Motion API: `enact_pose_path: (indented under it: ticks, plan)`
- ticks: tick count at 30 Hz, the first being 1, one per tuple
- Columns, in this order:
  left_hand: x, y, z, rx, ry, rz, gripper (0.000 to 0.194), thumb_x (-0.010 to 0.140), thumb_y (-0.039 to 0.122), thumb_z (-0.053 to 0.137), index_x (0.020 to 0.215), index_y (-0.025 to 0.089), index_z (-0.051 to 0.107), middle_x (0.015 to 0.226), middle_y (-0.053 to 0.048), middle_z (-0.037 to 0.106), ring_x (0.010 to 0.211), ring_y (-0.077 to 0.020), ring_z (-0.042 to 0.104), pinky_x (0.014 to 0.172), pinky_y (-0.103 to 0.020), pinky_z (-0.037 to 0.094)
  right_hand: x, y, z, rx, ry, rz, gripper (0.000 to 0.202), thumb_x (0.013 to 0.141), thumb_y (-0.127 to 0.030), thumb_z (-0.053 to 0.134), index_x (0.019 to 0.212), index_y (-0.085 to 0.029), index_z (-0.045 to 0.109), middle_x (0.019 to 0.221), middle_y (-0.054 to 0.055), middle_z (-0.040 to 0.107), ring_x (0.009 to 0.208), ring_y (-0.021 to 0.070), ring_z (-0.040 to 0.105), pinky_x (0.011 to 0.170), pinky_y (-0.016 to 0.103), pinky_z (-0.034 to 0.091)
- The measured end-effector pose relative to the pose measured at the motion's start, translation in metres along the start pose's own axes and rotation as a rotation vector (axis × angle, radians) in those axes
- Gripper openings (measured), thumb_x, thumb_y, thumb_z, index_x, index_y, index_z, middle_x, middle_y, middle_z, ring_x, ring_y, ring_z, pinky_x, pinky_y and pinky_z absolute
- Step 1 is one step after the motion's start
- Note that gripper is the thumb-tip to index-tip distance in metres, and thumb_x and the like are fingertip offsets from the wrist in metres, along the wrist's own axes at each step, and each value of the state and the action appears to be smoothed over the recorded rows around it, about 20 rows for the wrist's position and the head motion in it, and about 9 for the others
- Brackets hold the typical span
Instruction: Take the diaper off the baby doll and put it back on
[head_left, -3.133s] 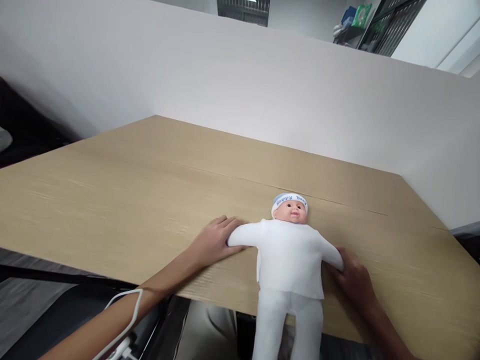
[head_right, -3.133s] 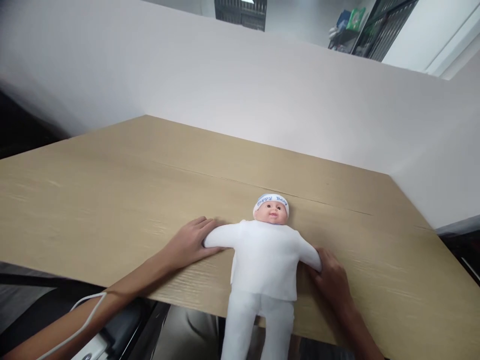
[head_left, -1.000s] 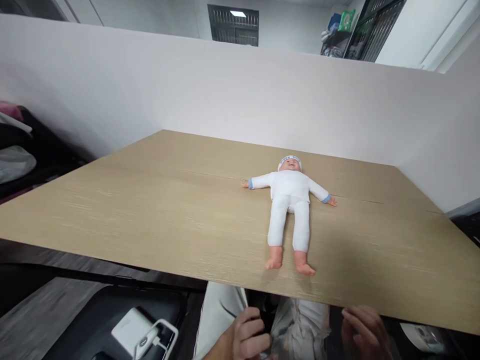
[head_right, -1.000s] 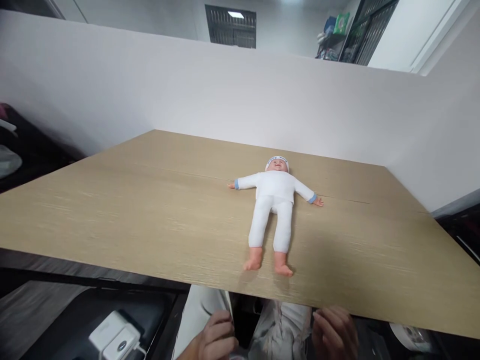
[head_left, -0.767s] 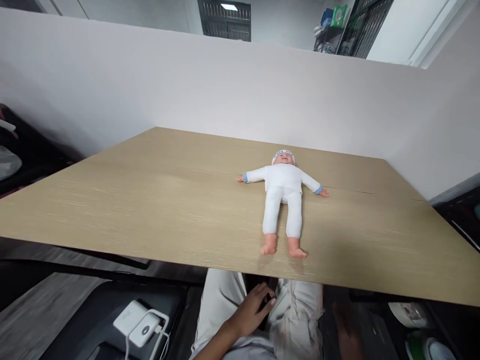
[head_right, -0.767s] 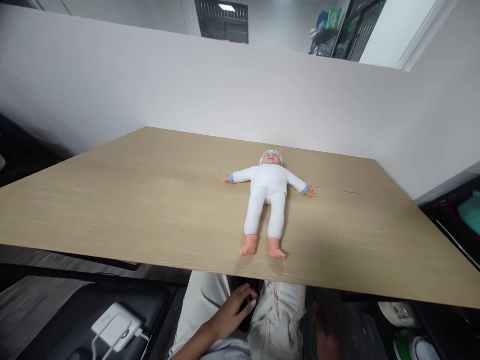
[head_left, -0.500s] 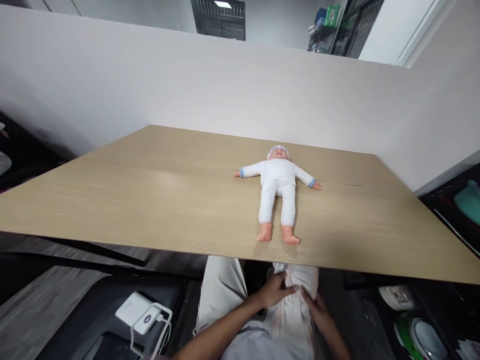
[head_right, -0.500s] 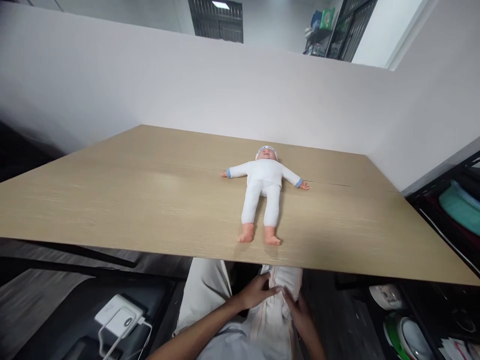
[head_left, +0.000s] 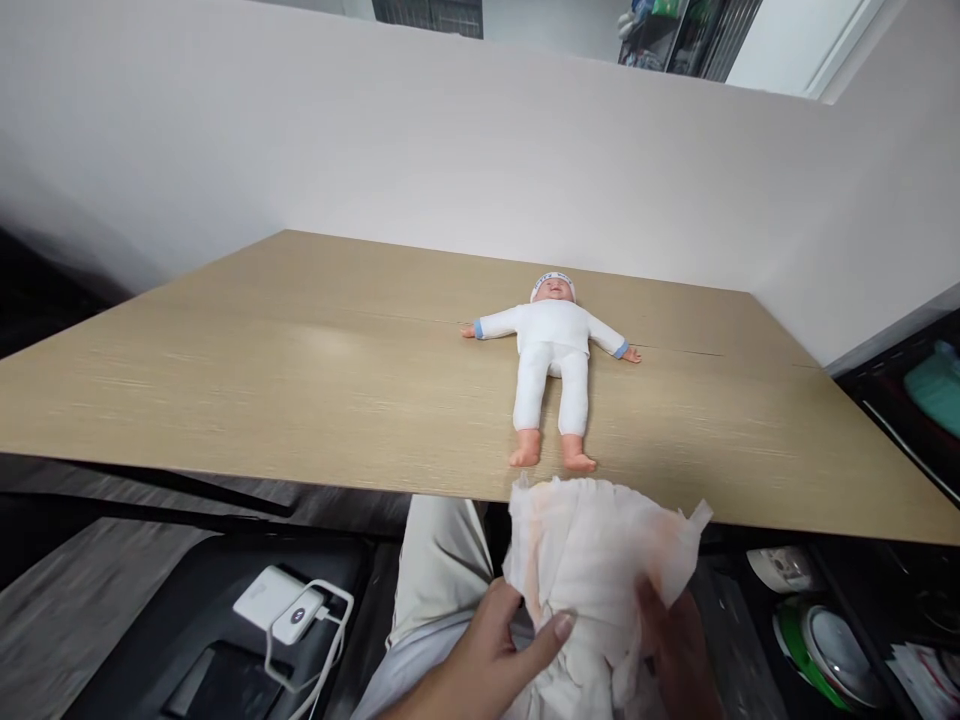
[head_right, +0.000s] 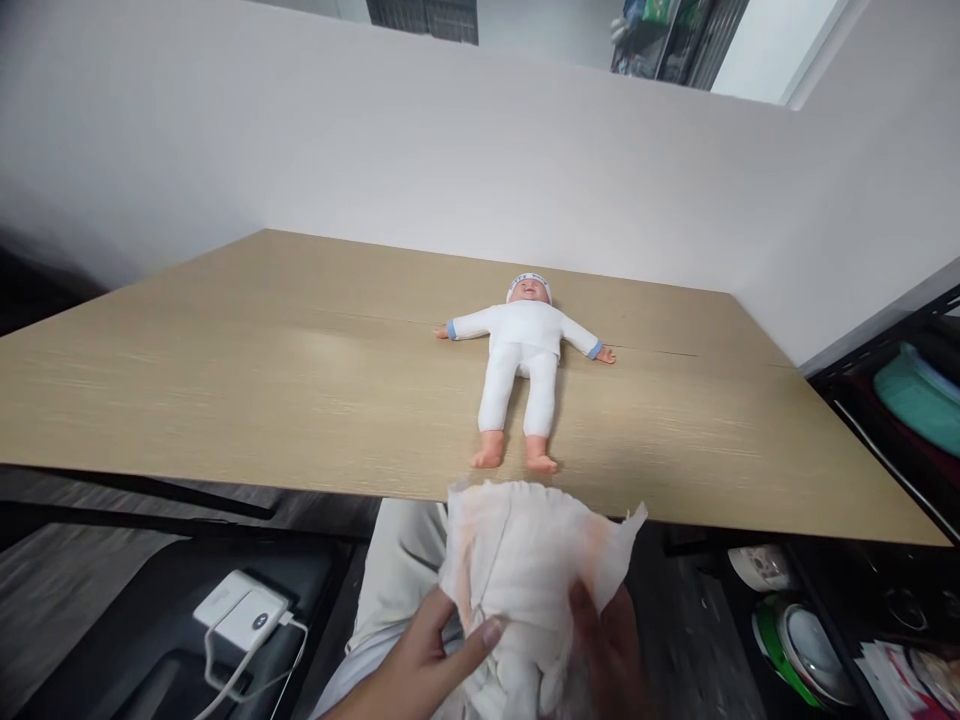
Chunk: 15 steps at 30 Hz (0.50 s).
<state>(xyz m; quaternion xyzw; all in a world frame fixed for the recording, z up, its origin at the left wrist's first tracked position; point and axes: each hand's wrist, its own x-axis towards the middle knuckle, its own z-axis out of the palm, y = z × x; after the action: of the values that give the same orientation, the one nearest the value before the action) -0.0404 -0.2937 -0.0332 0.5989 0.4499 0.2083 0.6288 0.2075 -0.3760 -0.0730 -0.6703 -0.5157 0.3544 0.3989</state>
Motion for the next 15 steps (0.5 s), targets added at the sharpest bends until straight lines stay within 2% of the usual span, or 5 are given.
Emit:
enact_pose_path:
  ticks: [3,7,9,11,15]
  plan:
    - [0.023,-0.005,0.004,-0.097,0.065,-0.057,0.066,0.079,0.086,0.069,0.106,0.026,0.072,0.107,-0.01,0.073,0.105,-0.0313,0.066,0.1,-0.046,0.055,0.044,-0.005,0.005,0.082,0.204,-0.028,0.055,0.108,-0.062,0.031,0.149,-0.041,0.061,0.118,-0.002,0.081,0.125,0.0377,0.074,0.087,0.054,0.064]
    - [0.047,-0.014,0.005,-0.188,0.143,-0.072,0.067,0.076,0.09,0.068,0.087,0.024,0.062,0.08,-0.003,0.059,0.079,-0.0227,0.057,0.078,-0.036,0.051,0.084,0.012,-0.008,-0.029,0.306,-0.037,0.059,0.106,-0.069,0.037,0.151,-0.037,0.058,0.126,0.002,0.078,0.12,0.035,0.076,0.086,0.049,0.067]
    - [0.054,-0.019,0.003,-0.19,0.188,-0.081,0.068,0.076,0.09,0.068,0.079,0.023,0.056,0.072,0.001,0.047,0.071,-0.0188,0.048,0.069,-0.033,0.043,0.094,0.02,-0.018,-0.133,0.364,-0.136,0.063,0.102,-0.071,0.048,0.157,-0.039,0.049,0.134,0.003,0.074,0.118,0.033,0.076,0.082,0.046,0.069]
    - [0.057,-0.025,0.002,-0.176,0.215,-0.089,0.069,0.077,0.09,0.068,0.075,0.022,0.053,0.069,0.003,0.041,0.069,-0.0163,0.042,0.066,-0.03,0.037,0.098,0.018,-0.022,-0.252,0.491,-0.245,0.065,0.101,-0.067,0.054,0.159,-0.038,0.045,0.14,0.004,0.07,0.12,0.0323,0.075,0.083,0.046,0.07]
    - [0.059,-0.031,0.0,-0.148,0.22,-0.103,0.071,0.079,0.089,0.067,0.079,0.019,0.058,0.071,0.003,0.043,0.07,-0.0153,0.041,0.067,-0.028,0.035,0.092,-0.019,-0.008,-0.449,0.796,-0.299,0.052,0.106,-0.05,0.056,0.154,-0.031,0.052,0.139,0.006,0.067,0.131,0.0382,0.067,0.103,0.058,0.062]
